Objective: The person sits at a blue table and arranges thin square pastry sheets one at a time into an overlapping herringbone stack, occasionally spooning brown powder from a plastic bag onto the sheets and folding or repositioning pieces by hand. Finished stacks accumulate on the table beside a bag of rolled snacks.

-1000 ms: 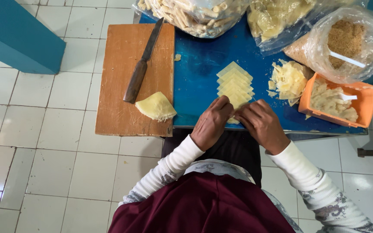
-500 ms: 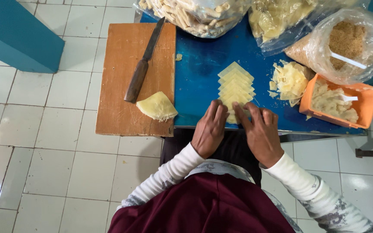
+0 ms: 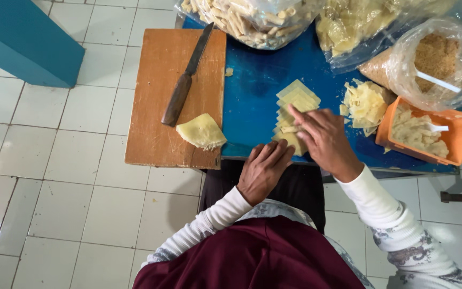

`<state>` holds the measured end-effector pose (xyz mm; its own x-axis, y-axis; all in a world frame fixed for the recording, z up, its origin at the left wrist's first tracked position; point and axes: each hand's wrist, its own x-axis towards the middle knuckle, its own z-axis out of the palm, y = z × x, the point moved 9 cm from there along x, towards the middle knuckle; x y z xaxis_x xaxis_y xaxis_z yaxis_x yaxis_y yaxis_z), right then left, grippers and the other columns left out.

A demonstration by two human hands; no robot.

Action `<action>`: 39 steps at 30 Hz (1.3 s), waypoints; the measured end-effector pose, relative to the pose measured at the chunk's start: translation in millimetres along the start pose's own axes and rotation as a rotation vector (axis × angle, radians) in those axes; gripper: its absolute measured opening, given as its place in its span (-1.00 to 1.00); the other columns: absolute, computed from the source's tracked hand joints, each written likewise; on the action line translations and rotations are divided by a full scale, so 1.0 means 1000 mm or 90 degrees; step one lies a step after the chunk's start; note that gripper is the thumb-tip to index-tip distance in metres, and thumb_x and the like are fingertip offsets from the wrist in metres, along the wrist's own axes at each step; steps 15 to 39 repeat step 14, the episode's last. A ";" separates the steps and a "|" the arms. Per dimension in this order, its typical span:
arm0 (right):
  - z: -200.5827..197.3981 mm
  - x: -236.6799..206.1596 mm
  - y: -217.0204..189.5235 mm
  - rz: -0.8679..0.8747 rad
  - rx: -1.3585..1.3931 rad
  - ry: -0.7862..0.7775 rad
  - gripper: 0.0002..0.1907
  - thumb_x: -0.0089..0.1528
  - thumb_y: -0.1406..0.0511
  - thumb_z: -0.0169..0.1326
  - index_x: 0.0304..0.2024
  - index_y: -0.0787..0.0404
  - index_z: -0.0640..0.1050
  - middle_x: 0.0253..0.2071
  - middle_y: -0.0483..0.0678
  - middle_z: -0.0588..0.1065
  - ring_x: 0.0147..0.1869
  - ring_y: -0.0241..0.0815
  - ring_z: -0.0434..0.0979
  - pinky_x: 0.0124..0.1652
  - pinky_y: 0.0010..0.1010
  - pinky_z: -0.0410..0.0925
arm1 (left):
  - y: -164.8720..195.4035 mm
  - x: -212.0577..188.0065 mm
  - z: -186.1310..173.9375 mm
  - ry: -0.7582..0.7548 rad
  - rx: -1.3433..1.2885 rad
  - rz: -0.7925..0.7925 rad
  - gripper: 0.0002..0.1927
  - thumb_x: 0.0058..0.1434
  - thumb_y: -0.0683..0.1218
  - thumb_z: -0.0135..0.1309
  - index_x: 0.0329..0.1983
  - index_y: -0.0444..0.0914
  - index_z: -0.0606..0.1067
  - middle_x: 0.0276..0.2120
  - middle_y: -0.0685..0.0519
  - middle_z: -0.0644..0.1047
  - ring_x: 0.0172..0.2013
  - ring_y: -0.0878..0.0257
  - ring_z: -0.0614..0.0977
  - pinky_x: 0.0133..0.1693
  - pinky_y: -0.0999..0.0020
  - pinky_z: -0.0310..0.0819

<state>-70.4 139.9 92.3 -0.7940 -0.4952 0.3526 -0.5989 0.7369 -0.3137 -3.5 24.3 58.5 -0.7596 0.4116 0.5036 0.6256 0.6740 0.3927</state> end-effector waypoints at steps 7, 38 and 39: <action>0.000 0.012 0.009 0.060 0.072 -0.036 -0.32 0.24 0.32 0.20 0.42 -0.01 0.34 -0.20 -0.21 0.57 -0.13 -0.21 0.54 -0.04 -0.17 0.16 | 0.005 0.001 -0.007 0.007 0.010 0.005 -0.57 0.33 -0.07 0.13 0.24 -0.25 0.46 0.16 0.00 0.46 0.17 0.13 0.49 0.22 0.15 0.31; -0.014 0.059 0.067 0.174 0.499 -0.148 -0.34 0.35 0.33 0.11 0.50 0.03 0.26 -0.07 0.01 0.57 0.01 -0.17 0.57 0.06 -0.41 0.46 | 0.007 0.002 -0.013 0.001 0.003 0.003 -0.57 0.34 -0.08 0.15 0.26 -0.24 0.44 0.15 0.00 0.45 0.16 0.12 0.49 0.24 0.15 0.31; -0.014 0.059 0.067 0.174 0.499 -0.148 -0.34 0.35 0.33 0.11 0.50 0.03 0.26 -0.07 0.01 0.57 0.01 -0.17 0.57 0.06 -0.41 0.46 | 0.007 0.002 -0.013 0.001 0.003 0.003 -0.57 0.34 -0.08 0.15 0.26 -0.24 0.44 0.15 0.00 0.45 0.16 0.12 0.49 0.24 0.15 0.31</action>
